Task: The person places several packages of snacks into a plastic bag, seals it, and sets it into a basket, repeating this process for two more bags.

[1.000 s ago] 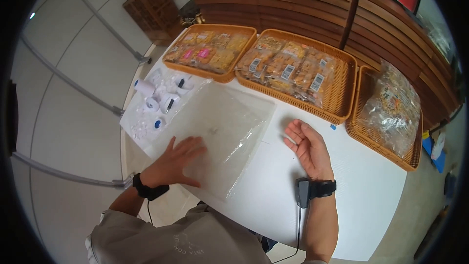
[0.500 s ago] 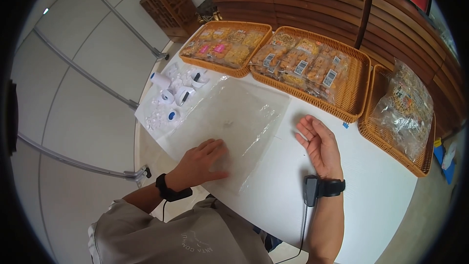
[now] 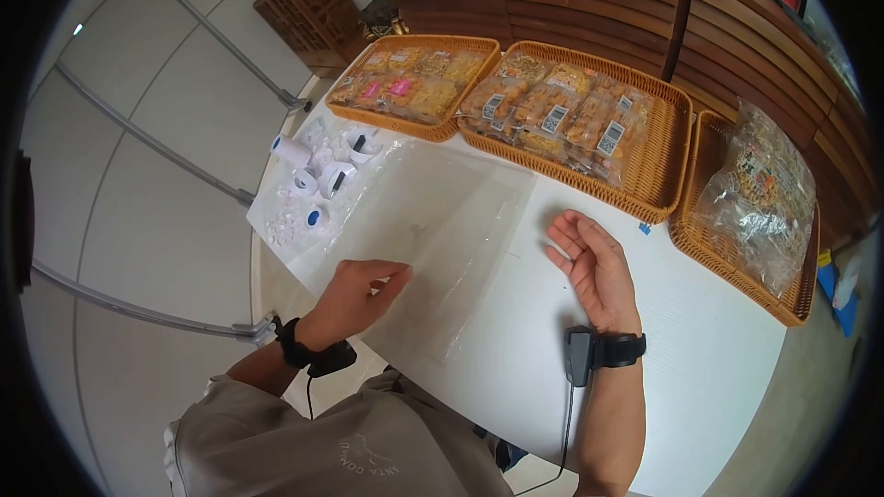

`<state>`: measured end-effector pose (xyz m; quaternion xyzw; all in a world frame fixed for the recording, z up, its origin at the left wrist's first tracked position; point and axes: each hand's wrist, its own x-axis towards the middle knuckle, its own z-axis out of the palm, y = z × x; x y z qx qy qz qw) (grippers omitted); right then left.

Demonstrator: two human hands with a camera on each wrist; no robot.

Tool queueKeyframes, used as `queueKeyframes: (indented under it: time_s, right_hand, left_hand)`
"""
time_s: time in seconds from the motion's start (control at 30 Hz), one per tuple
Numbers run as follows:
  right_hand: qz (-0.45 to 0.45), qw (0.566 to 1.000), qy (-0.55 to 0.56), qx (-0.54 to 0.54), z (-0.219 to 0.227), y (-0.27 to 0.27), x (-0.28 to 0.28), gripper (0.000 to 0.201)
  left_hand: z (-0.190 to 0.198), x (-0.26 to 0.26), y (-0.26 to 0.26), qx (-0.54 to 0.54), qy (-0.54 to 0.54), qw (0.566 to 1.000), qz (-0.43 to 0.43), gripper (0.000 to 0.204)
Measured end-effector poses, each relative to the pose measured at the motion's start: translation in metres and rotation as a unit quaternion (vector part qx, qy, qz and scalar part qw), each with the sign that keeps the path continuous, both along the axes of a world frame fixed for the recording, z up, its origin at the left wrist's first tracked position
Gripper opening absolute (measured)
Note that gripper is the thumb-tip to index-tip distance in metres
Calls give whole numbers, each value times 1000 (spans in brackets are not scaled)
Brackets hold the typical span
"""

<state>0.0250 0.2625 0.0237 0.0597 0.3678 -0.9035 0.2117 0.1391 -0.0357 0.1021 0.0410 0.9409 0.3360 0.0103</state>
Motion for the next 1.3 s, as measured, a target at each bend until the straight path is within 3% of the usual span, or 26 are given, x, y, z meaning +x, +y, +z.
queueKeyframes:
  time_s: [0.13,0.2,0.3,0.4,0.6,0.7,0.8,0.97,1.03,1.17,1.3]
  right_hand:
    - [12,1000,16,4,1,0,1,30]
    - [20,999,25,12,3,0,1,30]
    - [33,998,37,26,4,-2,2,32]
    - [46,997,53,32,4,-2,2,34]
    - [74,993,79,45,8,-4,3,40]
    - [89,989,107,47,8,-4,4,46]
    - [110,987,116,16,7,-4,5,53]
    - [160,979,119,-34,6,-2,7,54]
    - [158,979,124,22,10,-2,9,49]
    - [133,979,93,121,8,-6,8,40]
    - [134,979,85,128,6,-6,7,35]
  left_hand:
    - [7,-4,4,177,2,982,68,17]
    - [7,-6,5,309,21,947,84,18]
    - [14,-7,7,419,81,902,58,23]
    - [28,-8,15,435,104,888,104,29]
    - [41,-14,15,498,98,856,98,27]
    - [28,-15,22,352,104,929,41,16]
    - [15,-20,46,223,110,967,-62,7]
    - [-17,-23,67,32,117,971,-206,10]
    - [-28,-23,66,-11,92,964,-247,20]
    - [-25,-22,56,-62,89,968,-228,33]
    - [-19,-23,29,-96,99,979,-147,45]
